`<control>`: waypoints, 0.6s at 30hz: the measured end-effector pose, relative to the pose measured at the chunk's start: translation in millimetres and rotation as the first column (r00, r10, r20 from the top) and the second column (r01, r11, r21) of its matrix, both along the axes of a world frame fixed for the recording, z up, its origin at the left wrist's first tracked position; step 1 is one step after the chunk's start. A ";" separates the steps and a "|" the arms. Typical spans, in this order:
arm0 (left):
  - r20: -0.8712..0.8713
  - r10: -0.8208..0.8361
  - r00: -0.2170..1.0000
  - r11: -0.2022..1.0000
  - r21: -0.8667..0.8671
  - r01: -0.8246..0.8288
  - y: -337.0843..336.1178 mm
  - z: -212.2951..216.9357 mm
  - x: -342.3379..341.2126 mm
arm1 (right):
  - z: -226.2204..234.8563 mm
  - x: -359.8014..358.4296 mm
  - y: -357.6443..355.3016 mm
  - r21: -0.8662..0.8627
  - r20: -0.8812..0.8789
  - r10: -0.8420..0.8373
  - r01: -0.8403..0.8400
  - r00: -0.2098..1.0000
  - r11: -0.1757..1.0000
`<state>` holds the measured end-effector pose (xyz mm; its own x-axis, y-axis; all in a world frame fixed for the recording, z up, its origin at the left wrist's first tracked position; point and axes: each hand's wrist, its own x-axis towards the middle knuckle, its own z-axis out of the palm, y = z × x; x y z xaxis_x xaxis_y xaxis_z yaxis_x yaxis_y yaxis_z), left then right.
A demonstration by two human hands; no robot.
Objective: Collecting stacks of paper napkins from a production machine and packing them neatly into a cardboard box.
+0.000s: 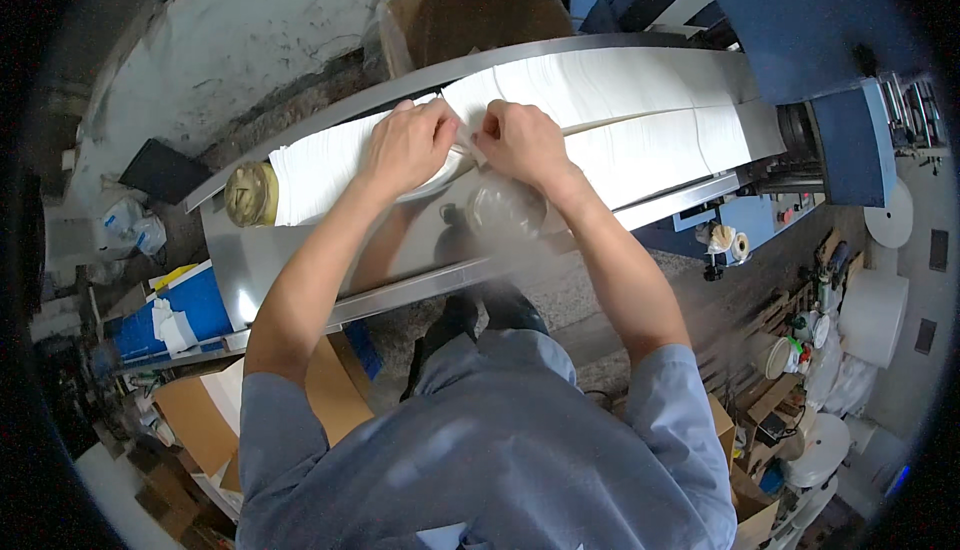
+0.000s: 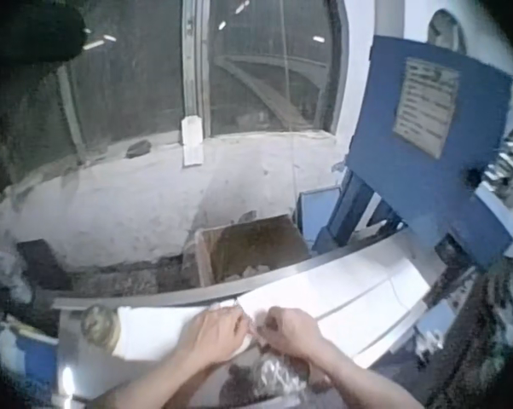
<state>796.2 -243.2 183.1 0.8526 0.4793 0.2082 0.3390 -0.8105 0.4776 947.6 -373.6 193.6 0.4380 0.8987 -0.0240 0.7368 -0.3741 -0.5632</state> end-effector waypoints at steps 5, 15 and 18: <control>0.019 0.043 0.999 0.999 -0.034 -0.042 2.1 -0.6 -6.6 | -3.3 1.5 -0.2 -0.021 0.004 -0.013 0.013 1.000 1.000; -0.091 -0.038 0.995 0.998 -0.049 0.034 5.4 9.8 -13.6 | -9.1 1.3 -2.0 0.029 0.017 -0.016 0.015 1.000 0.999; -0.159 -0.029 0.987 0.998 -0.055 0.021 4.1 14.2 -12.4 | -9.9 -0.4 -1.6 0.055 0.015 -0.022 0.021 1.000 0.998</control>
<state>783.8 -239.1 197.3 0.8848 0.4639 0.0434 0.3942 -0.7950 0.4611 947.2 -375.2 183.7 0.4570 0.8889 0.0316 0.7378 -0.3590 -0.5717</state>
